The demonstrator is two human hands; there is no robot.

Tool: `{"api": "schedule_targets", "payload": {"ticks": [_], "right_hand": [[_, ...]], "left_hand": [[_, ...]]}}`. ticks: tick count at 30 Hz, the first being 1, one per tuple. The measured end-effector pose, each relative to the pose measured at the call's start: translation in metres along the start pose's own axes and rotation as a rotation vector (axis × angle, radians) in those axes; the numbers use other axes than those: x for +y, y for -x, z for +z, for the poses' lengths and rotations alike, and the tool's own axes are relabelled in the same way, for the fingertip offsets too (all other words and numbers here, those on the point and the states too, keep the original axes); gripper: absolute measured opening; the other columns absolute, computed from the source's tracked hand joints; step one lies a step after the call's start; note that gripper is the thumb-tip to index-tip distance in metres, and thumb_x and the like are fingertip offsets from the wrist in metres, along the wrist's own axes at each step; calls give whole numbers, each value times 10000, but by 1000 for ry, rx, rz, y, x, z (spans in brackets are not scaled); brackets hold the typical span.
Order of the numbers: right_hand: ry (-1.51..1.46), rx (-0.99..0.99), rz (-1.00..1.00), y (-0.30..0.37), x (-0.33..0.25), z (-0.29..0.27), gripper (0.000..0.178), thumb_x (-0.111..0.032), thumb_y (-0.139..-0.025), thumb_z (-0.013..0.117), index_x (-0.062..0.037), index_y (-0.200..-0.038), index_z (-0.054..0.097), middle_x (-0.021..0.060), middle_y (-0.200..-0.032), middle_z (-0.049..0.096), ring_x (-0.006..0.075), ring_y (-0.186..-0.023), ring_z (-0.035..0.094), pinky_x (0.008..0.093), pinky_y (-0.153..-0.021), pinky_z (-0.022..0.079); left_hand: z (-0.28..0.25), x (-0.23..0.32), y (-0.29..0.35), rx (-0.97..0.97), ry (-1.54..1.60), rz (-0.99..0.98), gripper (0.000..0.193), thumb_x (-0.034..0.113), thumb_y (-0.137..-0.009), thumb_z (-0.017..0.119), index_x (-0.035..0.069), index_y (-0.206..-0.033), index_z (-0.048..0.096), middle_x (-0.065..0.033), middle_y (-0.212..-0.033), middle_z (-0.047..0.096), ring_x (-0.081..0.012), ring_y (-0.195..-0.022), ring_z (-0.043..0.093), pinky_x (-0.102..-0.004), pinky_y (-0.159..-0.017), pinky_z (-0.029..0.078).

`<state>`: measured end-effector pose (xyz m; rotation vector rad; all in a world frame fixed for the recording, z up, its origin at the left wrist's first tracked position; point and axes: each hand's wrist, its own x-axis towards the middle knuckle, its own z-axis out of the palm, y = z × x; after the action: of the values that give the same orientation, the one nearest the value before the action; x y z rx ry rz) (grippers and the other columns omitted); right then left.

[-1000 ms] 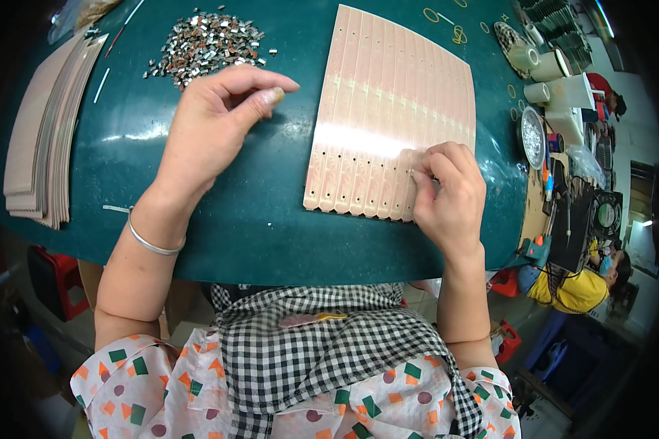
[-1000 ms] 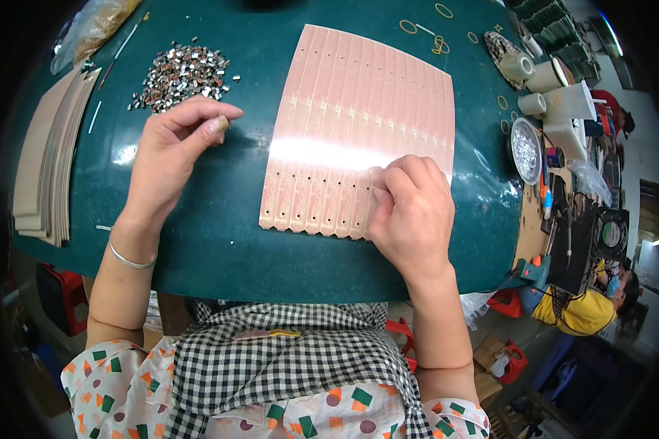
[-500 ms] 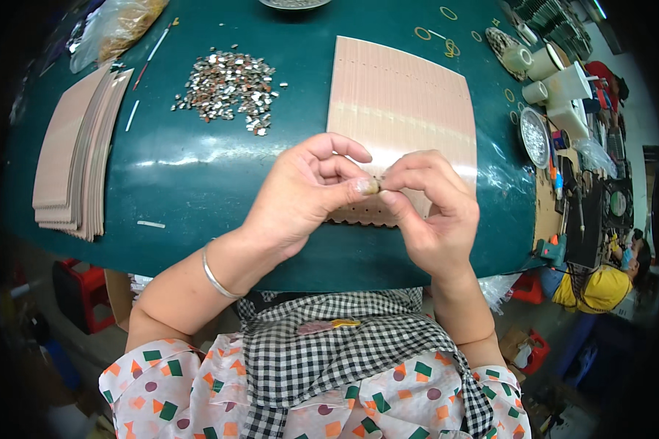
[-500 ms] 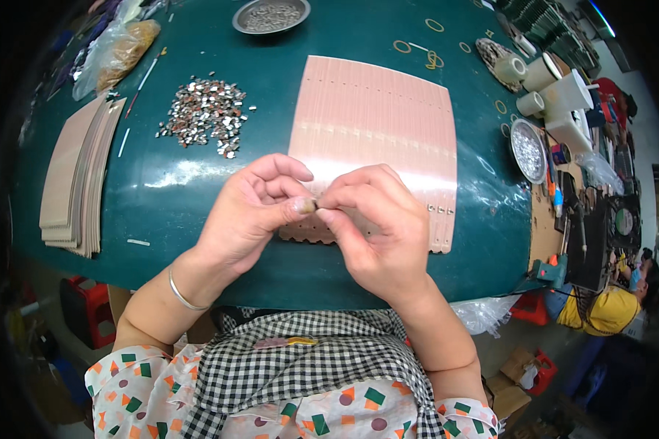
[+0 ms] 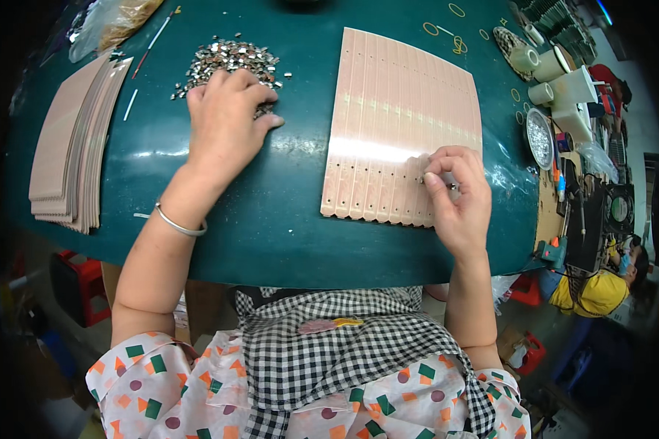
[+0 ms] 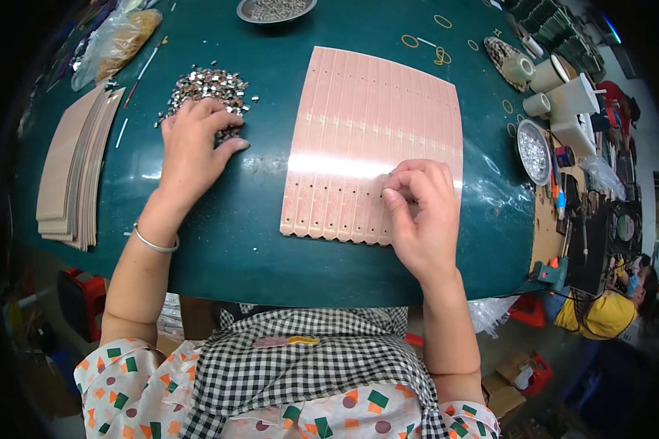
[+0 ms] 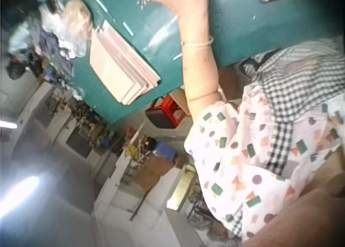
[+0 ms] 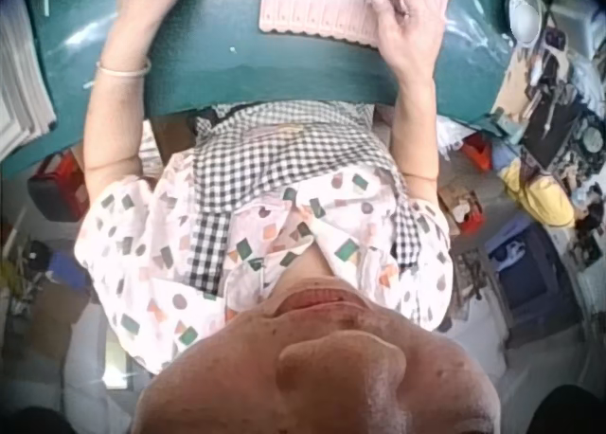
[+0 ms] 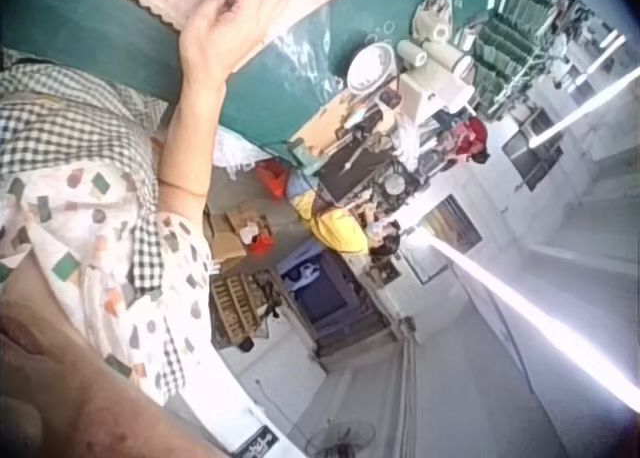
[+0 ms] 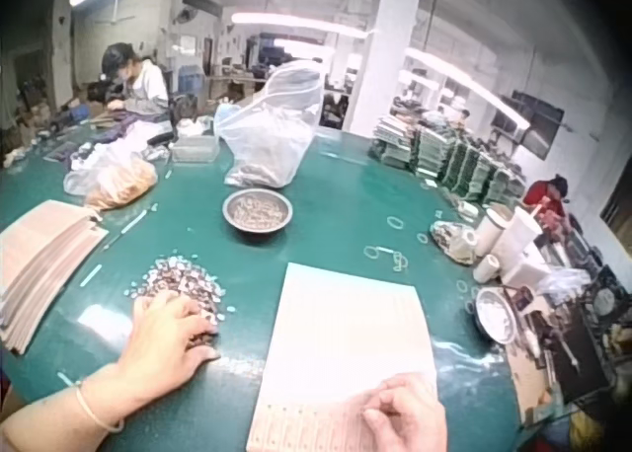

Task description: The person pours electronic components from a plastic bag onto the table, inserts the components into slots on a board sheet by hand, and solders them in place using a soldering iron.

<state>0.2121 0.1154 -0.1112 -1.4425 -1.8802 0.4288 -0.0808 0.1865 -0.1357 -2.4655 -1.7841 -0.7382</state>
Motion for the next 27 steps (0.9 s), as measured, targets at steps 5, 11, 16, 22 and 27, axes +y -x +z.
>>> {"api": "schedule_targets", "payload": {"ticks": [5, 11, 16, 22, 27], "right_hand": [[56, -35, 27, 5, 8, 11, 120, 61, -719, 663, -7, -797, 601, 105, -906, 601, 278, -882, 552, 355, -754, 466], [104, -60, 14, 4, 8, 13, 124, 62, -707, 661, -10, -789, 600, 108, -878, 596, 290, -885, 553, 368, -773, 459], [144, -65, -25, 2, 7, 13, 125, 59, -702, 662, -12, -785, 604, 109, -863, 592, 295, -871, 554, 376, -754, 463], [260, -30, -184, 1, 7, 16, 160, 59, -670, 684, -16, -797, 620, 108, -846, 596, 296, -828, 561, 376, -707, 471], [214, -90, -27, 0, -4, 9, 154, 30, -678, 717, -22, -802, 643, 101, -836, 615, 282, -810, 583, 368, -720, 480]], "left_hand": [[11, -6, 4, -44, 47, -30, 151, 136, -725, 774, 77, -823, 676, -18, -862, 630, -216, -914, 576, -388, -856, 359], [9, -11, 4, 8, 113, -34, 112, 103, -736, 750, 67, -807, 671, -45, -816, 642, -239, -807, 589, -361, -796, 409], [12, -13, 5, 25, 94, -19, 89, 114, -749, 736, 68, -799, 679, -38, -819, 645, -244, -832, 587, -384, -781, 421], [13, -9, 2, 125, 91, 51, 56, 113, -781, 709, 69, -786, 675, -38, -806, 649, -226, -816, 589, -380, -763, 429], [-1, 18, 6, -92, 999, -350, 58, 71, -888, 641, 17, -878, 660, -20, -826, 664, -79, -716, 548, -232, -659, 434]]}}
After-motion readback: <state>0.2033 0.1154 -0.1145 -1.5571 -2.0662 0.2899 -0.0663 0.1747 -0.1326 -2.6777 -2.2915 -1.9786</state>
